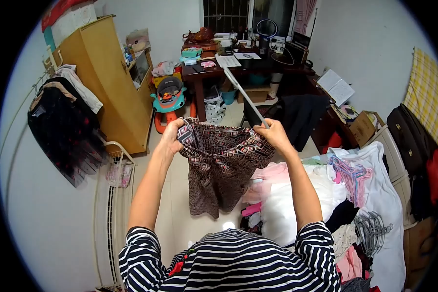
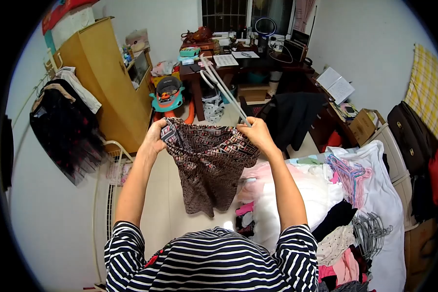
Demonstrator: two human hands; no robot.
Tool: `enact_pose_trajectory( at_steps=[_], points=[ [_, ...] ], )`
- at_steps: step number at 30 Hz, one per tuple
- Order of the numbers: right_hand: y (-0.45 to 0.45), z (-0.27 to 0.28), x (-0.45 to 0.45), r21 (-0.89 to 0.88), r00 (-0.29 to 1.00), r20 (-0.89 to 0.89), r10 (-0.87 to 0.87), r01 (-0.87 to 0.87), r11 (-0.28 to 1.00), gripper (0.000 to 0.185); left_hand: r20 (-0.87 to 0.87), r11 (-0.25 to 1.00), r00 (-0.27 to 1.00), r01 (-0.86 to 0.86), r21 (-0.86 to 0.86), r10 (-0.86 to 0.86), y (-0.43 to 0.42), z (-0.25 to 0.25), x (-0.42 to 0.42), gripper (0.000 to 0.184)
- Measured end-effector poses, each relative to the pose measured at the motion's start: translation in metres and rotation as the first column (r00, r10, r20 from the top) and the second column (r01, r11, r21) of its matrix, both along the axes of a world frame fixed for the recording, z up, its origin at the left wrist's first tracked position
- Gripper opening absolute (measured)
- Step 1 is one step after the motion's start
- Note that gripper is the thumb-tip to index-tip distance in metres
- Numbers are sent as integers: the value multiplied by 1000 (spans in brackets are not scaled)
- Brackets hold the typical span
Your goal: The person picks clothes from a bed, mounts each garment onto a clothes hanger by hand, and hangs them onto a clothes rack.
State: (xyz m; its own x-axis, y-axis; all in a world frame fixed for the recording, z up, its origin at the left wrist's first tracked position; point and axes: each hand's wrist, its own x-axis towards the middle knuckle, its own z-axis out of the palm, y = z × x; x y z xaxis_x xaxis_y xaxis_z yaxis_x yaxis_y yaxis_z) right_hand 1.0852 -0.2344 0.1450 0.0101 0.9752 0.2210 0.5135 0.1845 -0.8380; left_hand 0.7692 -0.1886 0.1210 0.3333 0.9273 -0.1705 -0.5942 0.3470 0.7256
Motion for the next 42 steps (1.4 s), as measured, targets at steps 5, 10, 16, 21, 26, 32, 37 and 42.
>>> enact_pose_trajectory(
  at_steps=[5, 10, 16, 21, 26, 32, 37, 42],
  points=[
    [-5, -8, 13, -137, 958, -258, 124, -163, 977, 28, -114, 963, 978, 194, 186, -175, -18, 16, 4, 12],
    [-16, -9, 31, -186, 928, -307, 210, -275, 943, 34, -269, 970, 963, 35, 242, 33, -17, 22, 8, 8],
    [-43, -12, 52, -213, 917, -237, 322, -373, 903, 38, -377, 890, 837, -250, 382, 397, 0, 10, 11, 20],
    [-68, -23, 74, -252, 825, -345, 448, -541, 802, 41, -464, 778, 663, -305, 550, 588, 9, 5, 7, 16],
    [-77, -33, 73, -234, 791, -428, 437, -564, 792, 44, -395, 793, 720, -356, 495, 570, 1, 16, 24, 30],
    [-84, -24, 72, -268, 705, -462, 538, -690, 673, 37, -376, 846, 845, -155, 510, 382, -10, 24, 29, 34],
    [-91, -9, 36, -277, 722, -416, 553, -679, 680, 43, -557, 818, 702, -63, 572, 444, -3, 11, 29, 26],
    [-100, 13, 2, 81, 537, -507, 674, -748, 658, 78, -399, 928, 873, -143, 343, 282, 9, -9, 24, 22]
  ],
)
